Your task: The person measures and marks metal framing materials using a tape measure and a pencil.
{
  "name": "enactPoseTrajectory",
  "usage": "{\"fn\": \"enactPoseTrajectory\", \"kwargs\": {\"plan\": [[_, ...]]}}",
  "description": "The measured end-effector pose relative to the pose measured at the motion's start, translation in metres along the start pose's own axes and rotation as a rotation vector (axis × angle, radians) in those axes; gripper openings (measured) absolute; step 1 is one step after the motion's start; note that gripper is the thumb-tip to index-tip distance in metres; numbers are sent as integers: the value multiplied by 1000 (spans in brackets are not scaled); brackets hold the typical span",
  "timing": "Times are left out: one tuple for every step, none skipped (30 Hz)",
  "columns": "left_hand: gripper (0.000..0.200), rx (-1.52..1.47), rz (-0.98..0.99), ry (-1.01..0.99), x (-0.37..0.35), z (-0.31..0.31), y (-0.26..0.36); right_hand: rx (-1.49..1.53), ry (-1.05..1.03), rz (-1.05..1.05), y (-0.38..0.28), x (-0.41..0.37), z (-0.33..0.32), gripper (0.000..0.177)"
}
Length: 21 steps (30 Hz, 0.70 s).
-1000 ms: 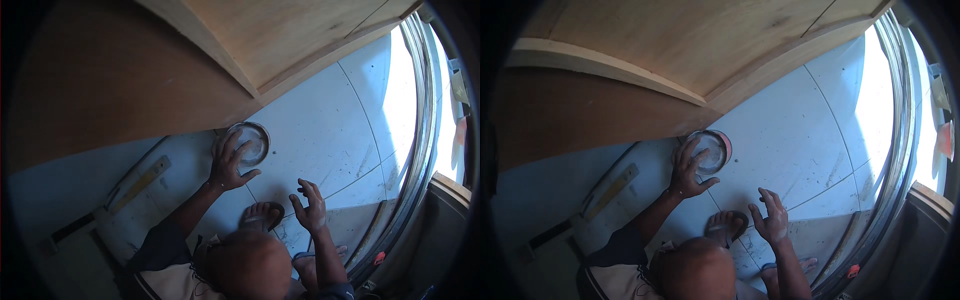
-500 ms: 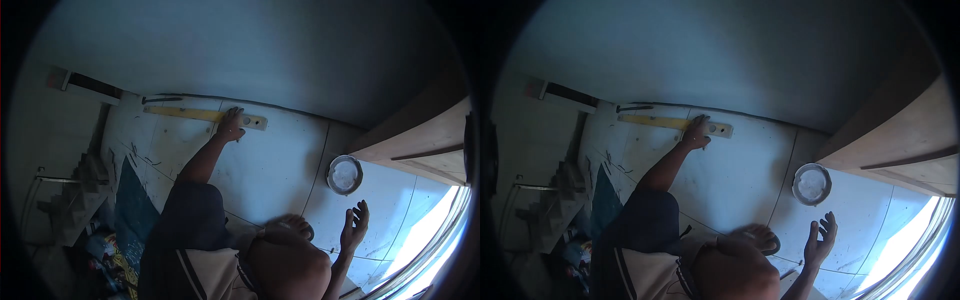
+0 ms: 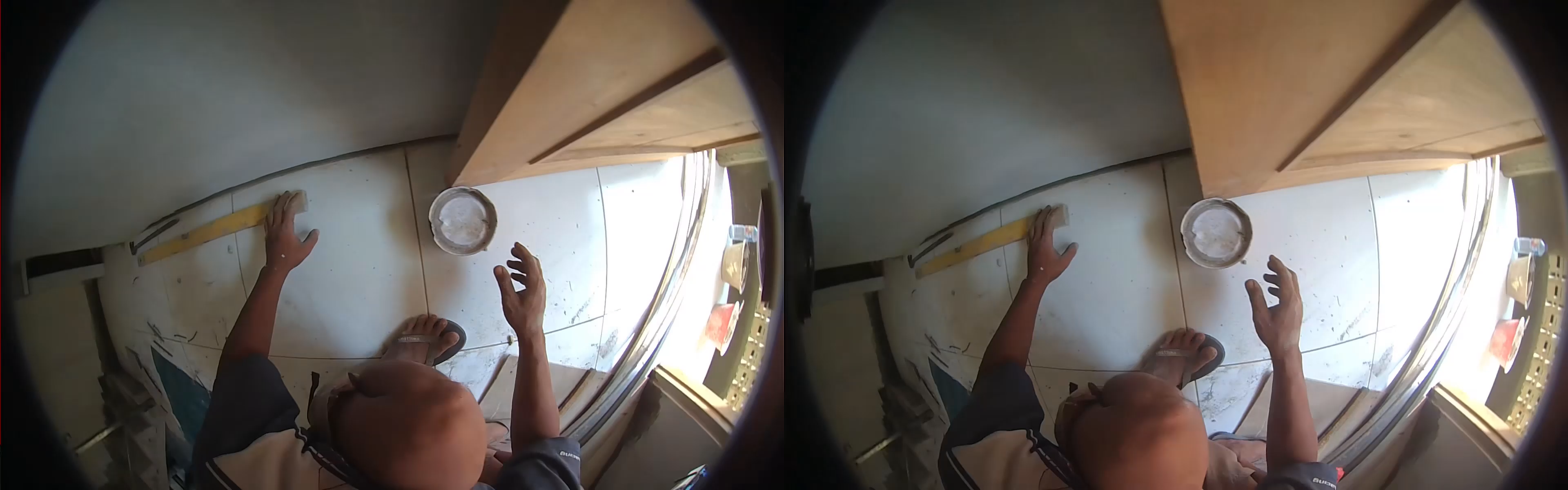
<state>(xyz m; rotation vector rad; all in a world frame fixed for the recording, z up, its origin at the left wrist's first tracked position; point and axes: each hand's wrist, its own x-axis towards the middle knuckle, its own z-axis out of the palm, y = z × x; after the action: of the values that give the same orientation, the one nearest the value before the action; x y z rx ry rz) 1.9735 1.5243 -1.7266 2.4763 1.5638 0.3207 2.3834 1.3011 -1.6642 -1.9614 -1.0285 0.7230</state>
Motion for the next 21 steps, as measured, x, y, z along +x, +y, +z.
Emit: {"fn": "enactPoseTrajectory", "kwargs": {"plan": [[82,-59,89,11,-1,2,18,-25,-10,6,-1,0,0,54],[80,-87,104,-8,-8,7,38,-35,-16,21,3,-1,3,56],[77,-99,168,-23,-13,10,60,-35,-32,29,5,-3,5,58],[74,-102,227,-34,-20,13,82,-34,-41,51,5,-4,7,58],[70,-190,268,-67,-27,20,100,-26,-49,71,5,-5,9,59],[66,-277,309,-107,-36,29,118,-28,-51,80,8,-8,13,62],[60,-347,354,-137,-44,36,137,-19,-54,93,8,-10,14,66],[55,-405,397,-185,-52,42,156,-26,-55,105,9,-13,16,67],[51,-479,470,-217,-59,50,174,-36,-45,124,9,-16,16,68],[46,-529,546,-246,-63,57,194,-39,-38,134,9,-20,15,68],[46,-558,620,-291,-66,65,213,-47,-32,150,9,-26,12,68],[43,-608,652,-394,-71,71,232,-36,-13,181,13,-32,11,69],[40,-652,676,-498,-78,78,250,-17,-37,221,15,-40,3,68],[40,-674,731,-546,-81,84,267,-39,-21,224,21,-50,-7,67],[37,-681,848,-578,-80,91,286,-56,-12,223,27,-60,-17,67],[34,-684,962,-604,-78,97,304,-94,-16,262,30,-69,-36,67],[34,-686,1010,-640,-75,101,319,-127,-20,295,34,-78,-59,67],[32,-686,1101,-699,-70,105,336,-156,36,314,43,-89,-81,64],[31,-686,1191,-761,-67,108,354,-218,94,341,48,-101,-108,61],[28,-636,1294,-803,-63,113,370,-300,180,380,46,-116,-136,59],[28,-643,1346,-832,-63,119,384,-351,265,411,45,-135,-163,56]]}}
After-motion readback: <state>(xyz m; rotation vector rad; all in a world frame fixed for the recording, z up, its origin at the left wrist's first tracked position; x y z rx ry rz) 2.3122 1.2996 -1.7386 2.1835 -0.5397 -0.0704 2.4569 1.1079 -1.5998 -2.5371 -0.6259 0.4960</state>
